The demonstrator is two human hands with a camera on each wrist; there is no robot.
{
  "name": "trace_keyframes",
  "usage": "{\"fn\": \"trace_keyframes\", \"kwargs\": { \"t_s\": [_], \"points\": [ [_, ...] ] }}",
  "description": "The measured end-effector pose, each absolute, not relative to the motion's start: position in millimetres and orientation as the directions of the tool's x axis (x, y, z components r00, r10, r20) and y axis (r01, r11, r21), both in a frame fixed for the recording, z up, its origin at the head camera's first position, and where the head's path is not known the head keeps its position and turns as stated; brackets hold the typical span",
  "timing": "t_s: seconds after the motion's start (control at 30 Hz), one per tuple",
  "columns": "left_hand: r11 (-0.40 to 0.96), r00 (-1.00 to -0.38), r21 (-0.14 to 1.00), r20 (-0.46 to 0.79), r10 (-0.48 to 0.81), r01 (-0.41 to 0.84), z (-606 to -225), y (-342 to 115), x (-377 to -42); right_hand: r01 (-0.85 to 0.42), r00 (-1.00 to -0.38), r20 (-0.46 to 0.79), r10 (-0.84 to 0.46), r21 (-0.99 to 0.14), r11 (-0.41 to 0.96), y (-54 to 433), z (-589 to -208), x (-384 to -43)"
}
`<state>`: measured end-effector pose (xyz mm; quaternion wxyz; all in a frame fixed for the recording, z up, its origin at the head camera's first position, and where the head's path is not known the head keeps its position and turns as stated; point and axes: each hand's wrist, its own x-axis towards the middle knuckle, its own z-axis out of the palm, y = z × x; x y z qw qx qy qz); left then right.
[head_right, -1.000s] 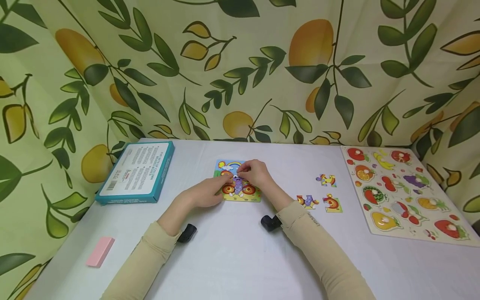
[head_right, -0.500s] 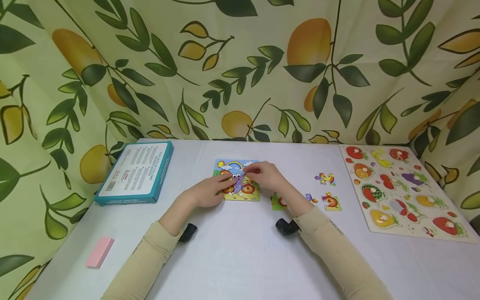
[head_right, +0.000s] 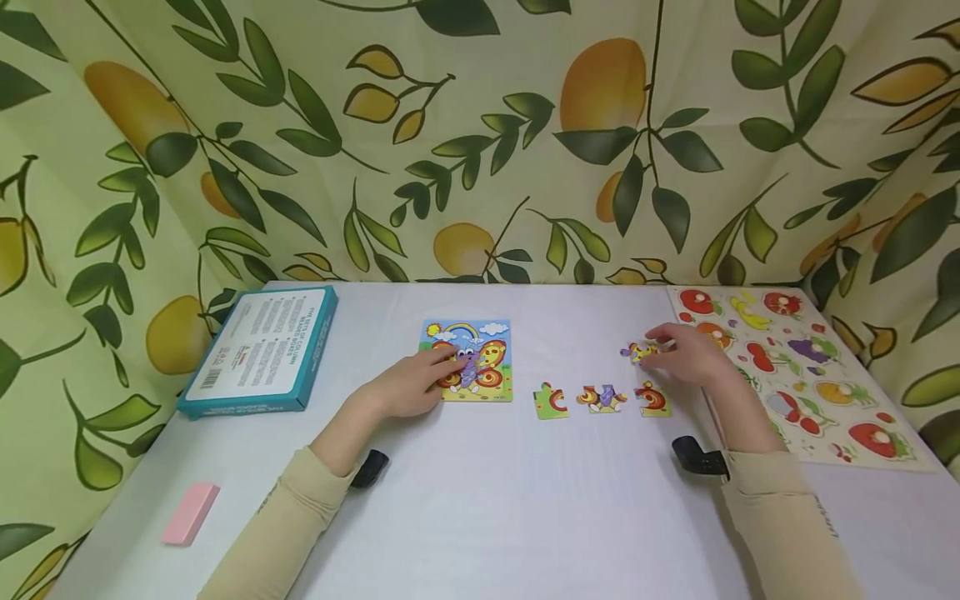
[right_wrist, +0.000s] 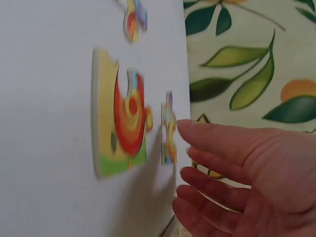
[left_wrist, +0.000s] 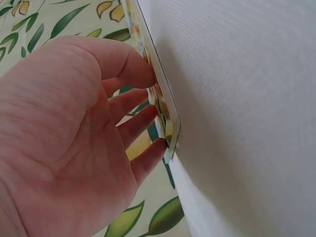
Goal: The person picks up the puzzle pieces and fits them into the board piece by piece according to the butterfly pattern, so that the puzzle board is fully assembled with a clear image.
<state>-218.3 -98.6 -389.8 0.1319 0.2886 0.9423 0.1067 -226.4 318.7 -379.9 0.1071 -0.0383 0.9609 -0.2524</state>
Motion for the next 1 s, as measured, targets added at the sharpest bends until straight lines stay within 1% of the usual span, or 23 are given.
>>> {"fn": "trace_keyframes", "kwargs": {
  "t_s": [0.13,0.33,0.5,0.57,0.7,0.87,1.0],
  "points": [
    [0.81,-0.795,0.267,-0.192,0.575,0.522,-390.0,-99.6,-217.4,-0.01,-0.976,-0.188,-0.113,-0.476,0.879,329.7,-385.0,-226.1],
    [0.815,-0.8,0.276,-0.198,0.567,0.509,-390.5,-98.8,-217.4,0.022,-0.98,-0.184,-0.081,-0.501,0.865,328.5,-388.2,-228.4],
    [0.808,-0.796,0.29,-0.192,0.574,0.513,-391.2,-98.6,-217.9,0.041,-0.989,-0.14,-0.047,-0.565,0.824,318.4,-387.9,-228.8],
    [0.804,-0.793,0.292,-0.188,0.579,0.518,-391.0,-98.8,-218.1,0.038,-0.992,-0.117,-0.042,-0.608,0.793,307.9,-387.2,-229.2],
    [0.809,-0.798,0.306,-0.199,0.569,0.501,-389.4,-98.5,-217.9,0.002,-0.993,-0.082,-0.081,-0.713,0.701,273.8,-384.9,-232.0],
    [0.82,-0.808,0.35,-0.227,0.544,0.454,-388.5,-97.4,-216.5,0.023,-0.984,-0.113,-0.14,-0.85,0.527,221.4,-386.0,-238.8],
    [0.814,-0.807,0.378,-0.23,0.543,0.441,-388.6,-96.8,-216.0,0.082,-0.971,-0.167,-0.17,-0.903,0.421,186.8,-392.5,-244.7]
  ]
}}
